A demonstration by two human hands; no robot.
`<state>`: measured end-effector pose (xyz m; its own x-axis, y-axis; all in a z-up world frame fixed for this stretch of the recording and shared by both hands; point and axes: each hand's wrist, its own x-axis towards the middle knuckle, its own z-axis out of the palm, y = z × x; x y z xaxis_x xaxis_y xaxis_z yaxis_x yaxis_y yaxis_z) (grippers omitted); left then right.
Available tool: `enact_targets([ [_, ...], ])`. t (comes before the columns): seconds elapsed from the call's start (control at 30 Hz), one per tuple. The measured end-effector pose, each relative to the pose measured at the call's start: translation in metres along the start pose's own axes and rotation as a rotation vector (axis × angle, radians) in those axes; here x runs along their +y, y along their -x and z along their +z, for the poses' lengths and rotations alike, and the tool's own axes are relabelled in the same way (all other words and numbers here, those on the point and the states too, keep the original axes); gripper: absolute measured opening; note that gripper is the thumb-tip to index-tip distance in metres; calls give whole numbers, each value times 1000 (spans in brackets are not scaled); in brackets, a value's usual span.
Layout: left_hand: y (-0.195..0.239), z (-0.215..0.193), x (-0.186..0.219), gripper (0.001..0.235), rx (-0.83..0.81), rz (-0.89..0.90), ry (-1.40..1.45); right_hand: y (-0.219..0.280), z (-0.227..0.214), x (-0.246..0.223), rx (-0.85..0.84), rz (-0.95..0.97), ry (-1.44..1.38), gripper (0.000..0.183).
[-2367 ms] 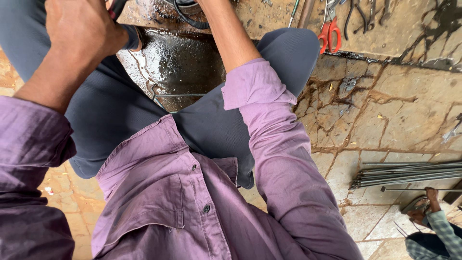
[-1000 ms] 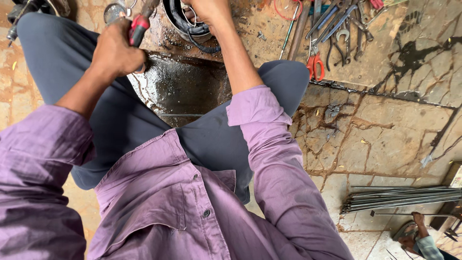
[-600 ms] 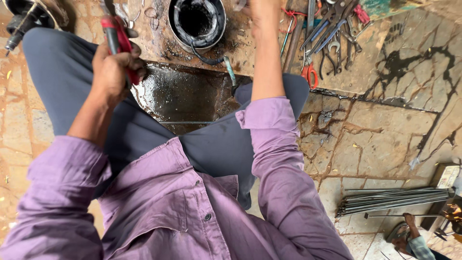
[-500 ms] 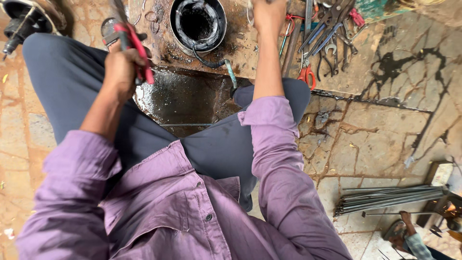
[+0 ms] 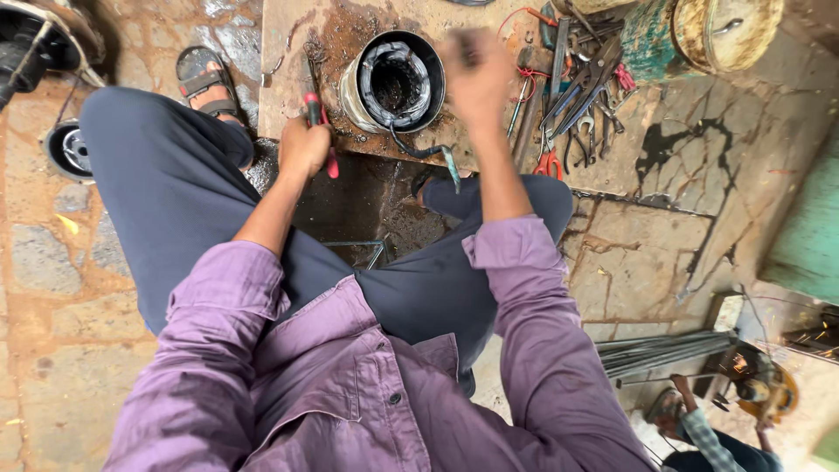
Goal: The person works on an electric motor component, using pliers and their hands to manipulate wires and parts within the metal casing.
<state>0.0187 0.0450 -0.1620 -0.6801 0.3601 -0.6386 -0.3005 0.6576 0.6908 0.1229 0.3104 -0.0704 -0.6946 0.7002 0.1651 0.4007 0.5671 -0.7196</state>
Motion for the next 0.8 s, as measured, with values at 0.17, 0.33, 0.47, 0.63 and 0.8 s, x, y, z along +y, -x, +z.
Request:
enact_targets([
  [0.17,5,-5,16,28,17,-2,16,23,31,-57,-284,-376,233,20],
  [0.33,10,-18,26,28,46,17,-23,14,39,-62,-331,-297,163,11],
  [0.47,12,-23,30,28,13,-13,-14,12,40,-60,-331,-310,139,7],
  [0.63,12,-21,33,29,-24,-23,-4,3,41,-47,-394,-221,233,4],
  [0.8,10,-20,27,29,-16,2,-25,-19,-31,-10,-320,5,86,10],
])
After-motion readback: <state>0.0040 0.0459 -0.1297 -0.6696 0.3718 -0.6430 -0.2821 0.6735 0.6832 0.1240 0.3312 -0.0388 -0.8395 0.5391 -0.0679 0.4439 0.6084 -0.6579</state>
